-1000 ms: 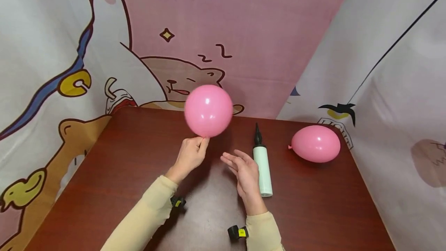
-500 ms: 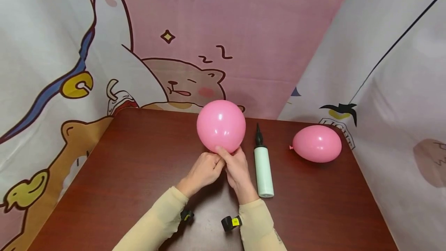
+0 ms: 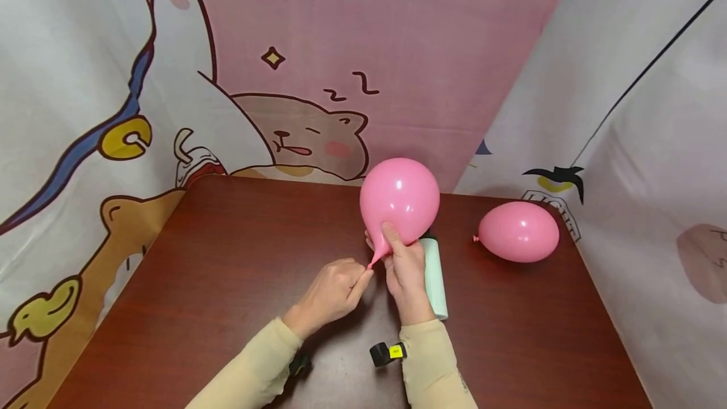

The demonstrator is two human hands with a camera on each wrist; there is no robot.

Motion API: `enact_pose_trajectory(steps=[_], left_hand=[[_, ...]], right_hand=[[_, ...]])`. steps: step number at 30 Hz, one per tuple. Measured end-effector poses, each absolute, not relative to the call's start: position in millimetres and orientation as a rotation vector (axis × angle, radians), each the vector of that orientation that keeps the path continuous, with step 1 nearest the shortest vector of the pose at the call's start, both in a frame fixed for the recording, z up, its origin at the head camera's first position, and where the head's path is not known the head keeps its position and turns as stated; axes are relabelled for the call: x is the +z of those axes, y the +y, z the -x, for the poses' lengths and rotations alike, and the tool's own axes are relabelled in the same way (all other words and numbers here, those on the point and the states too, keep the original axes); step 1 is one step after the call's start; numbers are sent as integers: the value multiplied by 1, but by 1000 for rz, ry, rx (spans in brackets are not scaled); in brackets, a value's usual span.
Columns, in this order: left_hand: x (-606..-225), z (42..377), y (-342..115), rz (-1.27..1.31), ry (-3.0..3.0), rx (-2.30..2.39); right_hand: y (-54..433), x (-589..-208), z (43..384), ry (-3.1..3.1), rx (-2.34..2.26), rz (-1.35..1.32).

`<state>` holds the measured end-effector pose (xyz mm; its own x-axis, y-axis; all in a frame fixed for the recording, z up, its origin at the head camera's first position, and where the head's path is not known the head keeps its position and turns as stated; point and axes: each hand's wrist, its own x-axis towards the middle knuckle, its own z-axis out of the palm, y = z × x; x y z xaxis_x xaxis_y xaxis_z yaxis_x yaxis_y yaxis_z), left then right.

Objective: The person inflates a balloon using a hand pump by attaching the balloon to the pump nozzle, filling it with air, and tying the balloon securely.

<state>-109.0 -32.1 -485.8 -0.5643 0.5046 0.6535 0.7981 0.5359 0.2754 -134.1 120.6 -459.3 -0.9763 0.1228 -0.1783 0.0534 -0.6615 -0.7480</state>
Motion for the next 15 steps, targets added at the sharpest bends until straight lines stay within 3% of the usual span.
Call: enact_pose_trajectory(steps=[15], left_hand=[[-487, 102, -39, 1092, -2219, -747]], right_hand=[[130, -463, 130, -1241, 2814, 366]])
